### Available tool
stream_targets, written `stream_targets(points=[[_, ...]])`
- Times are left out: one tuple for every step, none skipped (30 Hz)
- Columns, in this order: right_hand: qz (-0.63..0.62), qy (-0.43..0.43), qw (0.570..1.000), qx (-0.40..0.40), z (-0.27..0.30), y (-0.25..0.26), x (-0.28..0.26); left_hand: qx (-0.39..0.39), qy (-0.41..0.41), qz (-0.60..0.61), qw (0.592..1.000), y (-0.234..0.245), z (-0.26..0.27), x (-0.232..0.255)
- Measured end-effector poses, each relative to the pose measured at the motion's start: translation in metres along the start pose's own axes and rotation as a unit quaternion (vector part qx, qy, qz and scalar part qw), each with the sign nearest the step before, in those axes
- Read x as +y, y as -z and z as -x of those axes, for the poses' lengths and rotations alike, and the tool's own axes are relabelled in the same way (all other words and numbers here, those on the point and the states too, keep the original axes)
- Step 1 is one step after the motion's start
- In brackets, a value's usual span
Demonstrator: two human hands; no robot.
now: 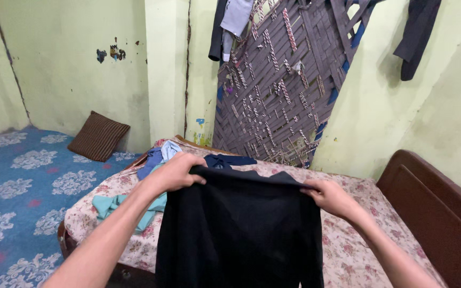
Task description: The person folds a gray shirt, a black shirt, and a blue shirt one by one on a bed and places each folded item into a wooden wardrobe.
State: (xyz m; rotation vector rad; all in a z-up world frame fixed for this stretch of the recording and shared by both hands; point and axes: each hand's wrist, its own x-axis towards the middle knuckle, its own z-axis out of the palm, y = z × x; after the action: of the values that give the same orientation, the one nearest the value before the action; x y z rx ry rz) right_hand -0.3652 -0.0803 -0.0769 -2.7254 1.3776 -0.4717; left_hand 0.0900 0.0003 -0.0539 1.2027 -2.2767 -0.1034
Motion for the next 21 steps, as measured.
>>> stream_targets(points=[[-0.052, -0.013, 0.997, 0.047, 0.002, -0.010, -0.001, 0.030, 0.043, 0.025, 0.998, -0.005, -0.002, -0.004], [-0.103, -0.026, 0.990, 0.095, 0.003, -0.015, -0.002, 0.060, 0.087, 0.050, 0.993, -0.009, -0.004, -0.009], [-0.100, -0.030, 0.990, 0.095, 0.005, -0.012, 0.001, 0.059, 0.083, 0.053, 0.993, -0.010, -0.005, -0.014], [-0.072, -0.082, 0.993, 0.049, 0.008, -0.005, 0.004, 0.060, 0.037, 0.091, 0.993, -0.010, -0.003, -0.020], [-0.046, -0.134, 0.990, 0.002, 0.010, -0.003, 0.006, 0.060, -0.008, 0.127, 0.990, -0.009, -0.001, -0.026], [-0.044, -0.138, 0.989, 0.003, 0.009, 0.001, 0.008, 0.058, -0.012, 0.130, 0.990, -0.009, 0.000, -0.030], [-0.001, -0.084, 0.996, -0.001, 0.011, 0.006, 0.011, 0.058, 0.012, 0.132, 0.989, -0.011, 0.004, -0.033], [0.043, -0.030, 0.999, -0.005, 0.014, 0.006, 0.013, 0.058, 0.037, 0.134, 0.989, -0.012, 0.008, -0.036], [0.044, -0.038, 0.998, -0.005, 0.017, 0.002, 0.011, 0.053, 0.032, 0.137, 0.989, -0.012, 0.008, -0.040], [-0.101, -0.145, 0.984, 0.010, 0.018, -0.003, 0.008, 0.012, 0.056, 0.119, 0.991, -0.010, 0.008, -0.045], [-0.242, -0.247, 0.938, 0.025, 0.019, -0.007, 0.005, -0.028, 0.083, 0.100, 0.991, -0.010, 0.008, -0.051], [-0.241, -0.252, 0.937, 0.025, 0.021, -0.007, 0.003, -0.032, 0.081, 0.104, 0.991, -0.011, 0.009, -0.055], [-0.186, -0.180, 0.964, 0.055, 0.018, -0.008, 0.001, -0.017, 0.085, 0.104, 0.991, -0.009, 0.011, -0.062], [-0.129, -0.105, 0.982, 0.084, 0.015, -0.010, -0.003, -0.003, 0.089, 0.104, 0.991, -0.007, 0.013, -0.070], [-0.132, -0.108, 0.982, 0.084, 0.013, -0.009, -0.004, -0.007, 0.089, 0.103, 0.991, -0.005, 0.016, -0.078], [-0.038, -0.177, 0.983, -0.007, 0.014, 0.000, -0.002, -0.024, 0.109, 0.112, 0.987, -0.004, 0.019, -0.087], [0.058, -0.243, 0.963, -0.099, 0.015, 0.005, 0.000, -0.040, 0.128, 0.123, 0.983, -0.005, 0.020, -0.094], [0.058, -0.246, 0.962, -0.099, 0.015, 0.005, 0.002, -0.043, 0.125, 0.124, 0.983, -0.006, 0.020, -0.102], [0.025, -0.222, 0.971, -0.085, 0.017, 0.008, 0.005, -0.049, 0.097, 0.176, 0.978, -0.007, 0.023, -0.110], [-0.007, -0.198, 0.978, -0.071, 0.019, 0.006, 0.007, -0.055, 0.069, 0.228, 0.970, -0.010, 0.025, -0.117], [-0.009, -0.201, 0.977, -0.071, 0.019, 0.000, 0.008, -0.058, 0.069, 0.228, 0.969, -0.014, 0.028, -0.124]])
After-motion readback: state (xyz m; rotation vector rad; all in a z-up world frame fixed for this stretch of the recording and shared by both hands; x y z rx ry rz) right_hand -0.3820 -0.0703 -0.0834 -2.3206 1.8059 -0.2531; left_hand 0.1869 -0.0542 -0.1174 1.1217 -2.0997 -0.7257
